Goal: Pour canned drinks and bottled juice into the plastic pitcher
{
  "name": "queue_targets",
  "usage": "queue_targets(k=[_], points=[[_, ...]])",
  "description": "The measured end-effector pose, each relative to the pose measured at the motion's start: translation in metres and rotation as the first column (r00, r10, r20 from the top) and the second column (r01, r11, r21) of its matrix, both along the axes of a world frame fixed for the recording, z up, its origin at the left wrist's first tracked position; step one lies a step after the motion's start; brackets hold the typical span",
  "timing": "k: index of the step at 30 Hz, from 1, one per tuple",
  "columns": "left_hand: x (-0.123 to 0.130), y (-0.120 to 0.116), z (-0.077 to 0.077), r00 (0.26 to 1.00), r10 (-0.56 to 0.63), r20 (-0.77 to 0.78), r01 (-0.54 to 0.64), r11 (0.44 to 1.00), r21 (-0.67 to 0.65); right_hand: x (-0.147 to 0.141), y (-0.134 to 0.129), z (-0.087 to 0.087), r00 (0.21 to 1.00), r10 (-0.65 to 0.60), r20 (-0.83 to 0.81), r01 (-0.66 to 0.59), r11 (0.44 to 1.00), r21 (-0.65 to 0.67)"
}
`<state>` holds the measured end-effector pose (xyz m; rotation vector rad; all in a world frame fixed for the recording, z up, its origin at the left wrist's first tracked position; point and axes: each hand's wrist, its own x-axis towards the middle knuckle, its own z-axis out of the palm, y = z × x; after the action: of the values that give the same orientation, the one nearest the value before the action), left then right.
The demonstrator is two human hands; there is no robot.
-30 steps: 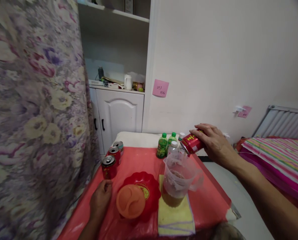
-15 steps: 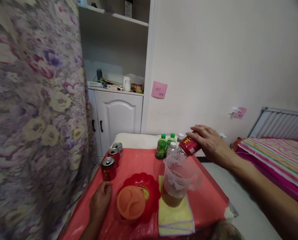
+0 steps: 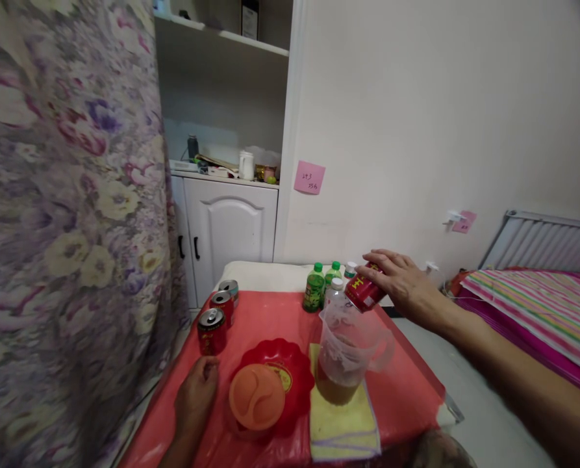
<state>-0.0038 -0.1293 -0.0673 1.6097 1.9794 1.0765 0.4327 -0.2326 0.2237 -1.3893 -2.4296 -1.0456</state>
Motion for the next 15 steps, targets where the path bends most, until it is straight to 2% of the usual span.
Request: queue_targets(k=[5,15], points=[[0.0,0.001,0.001,1.0,-0.013,0.005,0.013,1.0,-0.005,-0.009,-0.005,0.001,1.0,0.017,0.015,-0.016,1.0,-0.02],[0.0,0.001,-0.001,0.999,-0.029,0.021,0.029,1.0,-0.004,-0.012,0.0,-0.009,0.997,0.051,0.062,-0.049,0.998,-0.04]])
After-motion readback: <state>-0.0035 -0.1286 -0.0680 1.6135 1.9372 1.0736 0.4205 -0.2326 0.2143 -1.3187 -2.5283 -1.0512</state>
